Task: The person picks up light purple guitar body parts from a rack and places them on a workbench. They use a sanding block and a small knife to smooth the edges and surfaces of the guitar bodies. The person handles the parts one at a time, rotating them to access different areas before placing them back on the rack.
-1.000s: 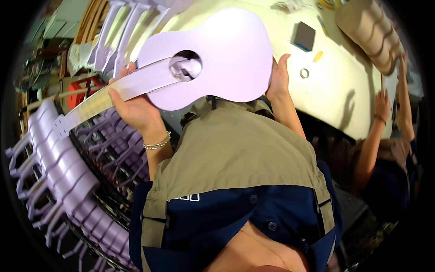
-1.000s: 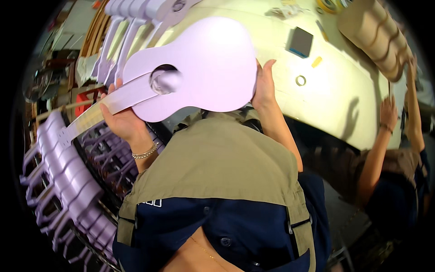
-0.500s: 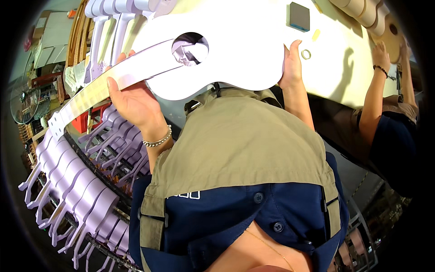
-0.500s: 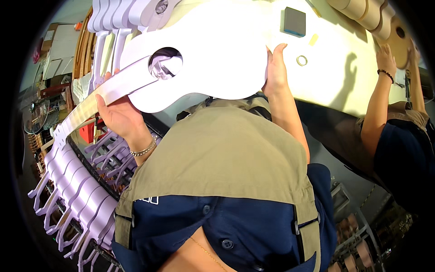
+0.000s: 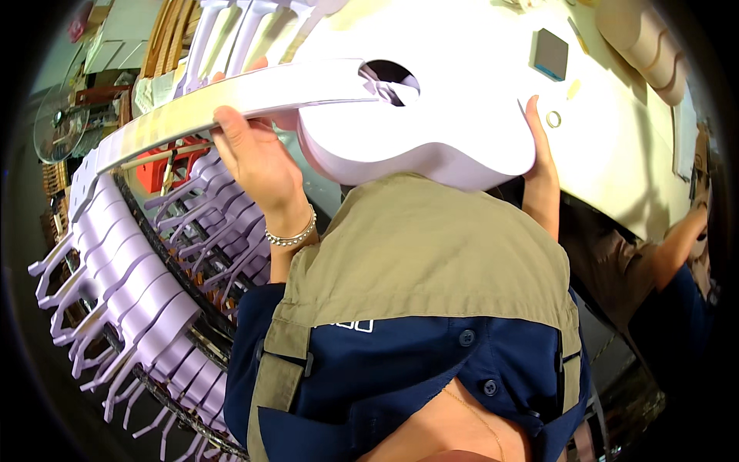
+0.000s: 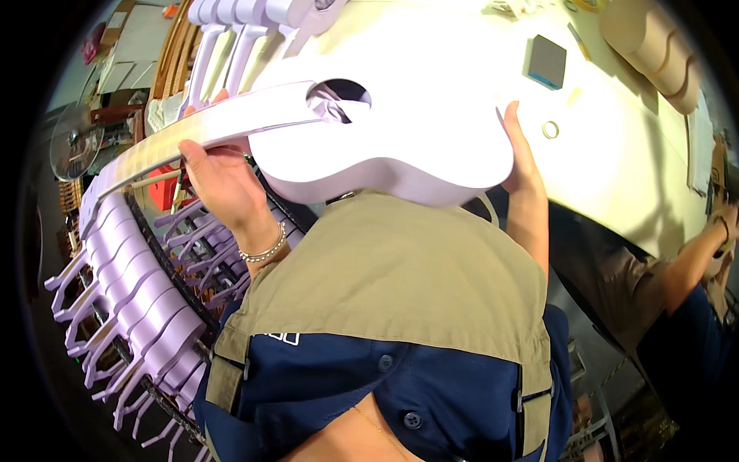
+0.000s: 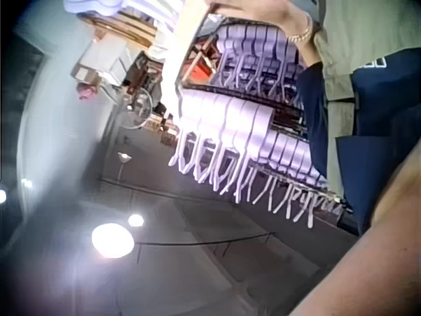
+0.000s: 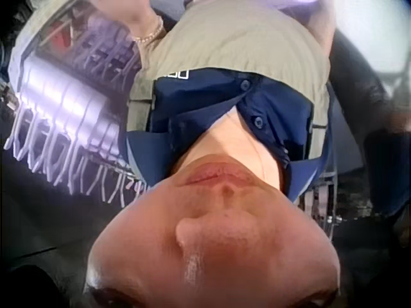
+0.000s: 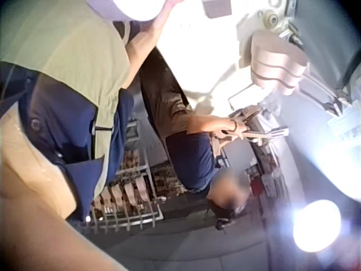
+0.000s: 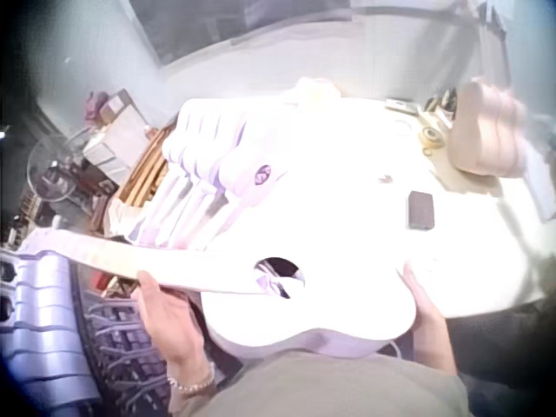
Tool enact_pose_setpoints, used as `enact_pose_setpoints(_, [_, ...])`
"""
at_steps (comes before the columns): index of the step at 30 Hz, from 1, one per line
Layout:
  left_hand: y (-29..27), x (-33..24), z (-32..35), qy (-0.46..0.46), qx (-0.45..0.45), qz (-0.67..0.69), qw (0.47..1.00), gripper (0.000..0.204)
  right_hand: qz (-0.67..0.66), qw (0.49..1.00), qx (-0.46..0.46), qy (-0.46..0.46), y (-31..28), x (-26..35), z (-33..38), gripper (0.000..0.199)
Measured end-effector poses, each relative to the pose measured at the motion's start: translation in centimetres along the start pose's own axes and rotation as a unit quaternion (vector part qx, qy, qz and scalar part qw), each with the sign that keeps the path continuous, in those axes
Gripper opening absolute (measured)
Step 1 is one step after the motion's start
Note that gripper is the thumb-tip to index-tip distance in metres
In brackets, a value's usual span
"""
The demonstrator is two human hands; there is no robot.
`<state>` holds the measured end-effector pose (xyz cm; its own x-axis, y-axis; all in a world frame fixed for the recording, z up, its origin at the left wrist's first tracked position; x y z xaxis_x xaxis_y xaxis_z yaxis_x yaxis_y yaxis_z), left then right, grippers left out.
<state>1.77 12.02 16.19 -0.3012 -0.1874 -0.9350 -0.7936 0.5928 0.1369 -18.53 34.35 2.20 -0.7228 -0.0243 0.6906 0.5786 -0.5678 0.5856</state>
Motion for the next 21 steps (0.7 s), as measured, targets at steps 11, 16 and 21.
enact_pose_setpoints(11, [-1.6, -1.3, -0.5, 0.027, 0.100, -0.069, 0.992, 0.061, 0.064, 0.996, 0.034, -0.060, -2.9, -2.7, -1.1, 0.074])
enact_pose_setpoints(16, [-0.9, -2.0, -0.6, -0.007, 0.162, -0.018, 0.987, 0.066, 0.305, 0.942, 0.066, -0.126, -5.4, -2.8, -1.7, 0.060])
enact_pose_setpoints(21, [0.7, -1.6, 0.7, -0.012, 0.201, 0.033, 0.979, 0.095, 0.180, 0.980, -0.071, -0.049, -4.5, -3.9, -2.9, 0.056])
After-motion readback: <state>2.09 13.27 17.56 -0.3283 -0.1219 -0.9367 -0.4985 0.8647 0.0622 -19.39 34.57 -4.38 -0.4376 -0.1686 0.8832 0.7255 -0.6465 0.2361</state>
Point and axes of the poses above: each hand's wrist, its own z-axis away from the middle knuckle, its own y-axis out of the palm, x = y × z, the point moved 4 cm from there along -z, towards the middle knuckle, and after that the axes turned 13 degrees about x, right-handed, at the moved point
